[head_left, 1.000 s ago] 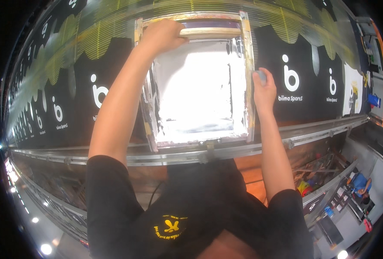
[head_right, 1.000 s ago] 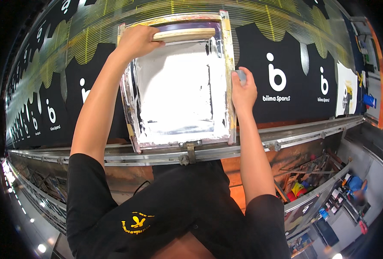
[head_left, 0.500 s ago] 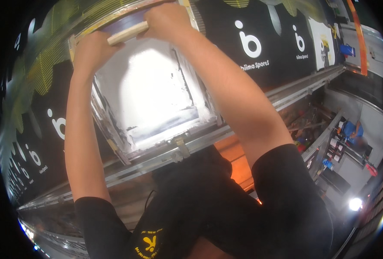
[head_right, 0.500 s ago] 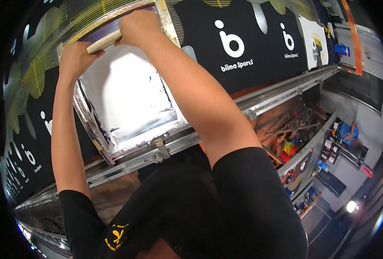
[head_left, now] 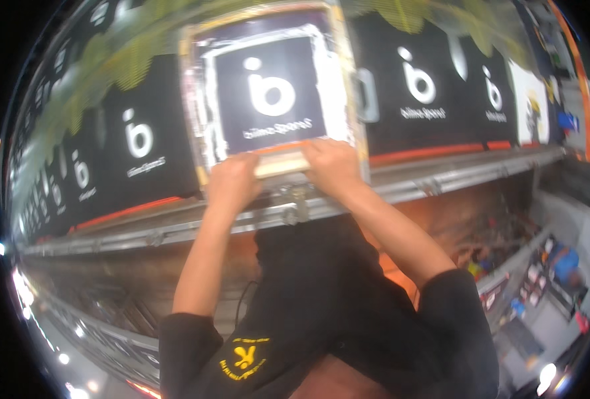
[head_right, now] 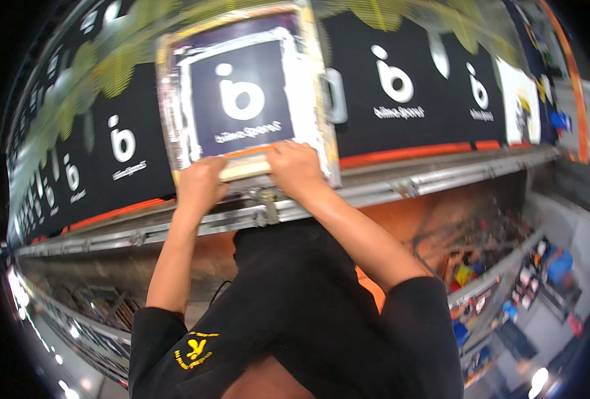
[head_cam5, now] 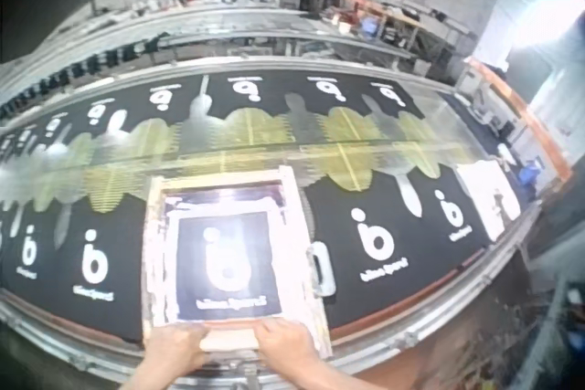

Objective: The person uses a squeegee to pull white ink across a screen printing frame positioned over a black t-shirt. The person repeatedly lifts the frame, wipes the squeegee, and repositions the frame to continue printing the same logo area.

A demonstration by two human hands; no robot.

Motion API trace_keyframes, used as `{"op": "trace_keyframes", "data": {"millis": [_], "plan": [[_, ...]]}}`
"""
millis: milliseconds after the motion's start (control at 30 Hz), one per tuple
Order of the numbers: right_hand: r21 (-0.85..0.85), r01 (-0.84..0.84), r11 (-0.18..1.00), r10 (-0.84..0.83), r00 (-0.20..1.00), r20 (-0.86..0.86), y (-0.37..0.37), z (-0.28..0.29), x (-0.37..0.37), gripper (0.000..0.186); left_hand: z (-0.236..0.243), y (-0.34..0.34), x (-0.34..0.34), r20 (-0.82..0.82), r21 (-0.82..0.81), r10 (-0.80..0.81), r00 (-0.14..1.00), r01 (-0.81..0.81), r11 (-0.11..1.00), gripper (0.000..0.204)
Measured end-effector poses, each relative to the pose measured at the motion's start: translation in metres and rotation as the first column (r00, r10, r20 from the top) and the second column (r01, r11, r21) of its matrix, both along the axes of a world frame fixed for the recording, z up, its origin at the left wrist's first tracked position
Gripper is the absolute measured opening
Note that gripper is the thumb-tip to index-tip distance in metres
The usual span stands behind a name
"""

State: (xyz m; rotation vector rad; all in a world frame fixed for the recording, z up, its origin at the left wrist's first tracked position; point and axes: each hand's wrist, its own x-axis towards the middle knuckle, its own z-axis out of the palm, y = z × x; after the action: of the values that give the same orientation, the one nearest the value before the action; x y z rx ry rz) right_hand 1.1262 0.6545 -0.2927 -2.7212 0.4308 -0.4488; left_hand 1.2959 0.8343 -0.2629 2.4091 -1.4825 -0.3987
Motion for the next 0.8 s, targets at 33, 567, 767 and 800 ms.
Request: {"op": "trace_keyframes", "data": {"millis": [33,567,767,800], "plan": [[0.034,-0.041,0.999,0.042,0.999,-0.030,-0.006,0.009,0.004,0.024,0.009,-0.005,0.008,-0.032,0.072,-0.034,0.999,0.036,0.997,0.016],[-0.100,0.042,0.994,-0.070,0.952,-0.298,-0.186,0.037,0.219,0.048,0.018,-0.201,0.217,0.043,0.243,-0.028,0.999,0.016,0.970,0.055],[-0.167,0.052,0.985,-0.099,0.952,-0.290,-0.162,0.031,0.199,0.051,0.013,-0.179,0.193,0.099,0.150,-0.007,0.995,-0.008,0.989,0.048],[-0.153,0.048,0.987,-0.091,0.953,-0.289,-0.156,0.029,0.190,0.051,0.015,-0.171,0.185,0.119,0.139,-0.012,0.993,-0.004,0.990,0.047]]}}
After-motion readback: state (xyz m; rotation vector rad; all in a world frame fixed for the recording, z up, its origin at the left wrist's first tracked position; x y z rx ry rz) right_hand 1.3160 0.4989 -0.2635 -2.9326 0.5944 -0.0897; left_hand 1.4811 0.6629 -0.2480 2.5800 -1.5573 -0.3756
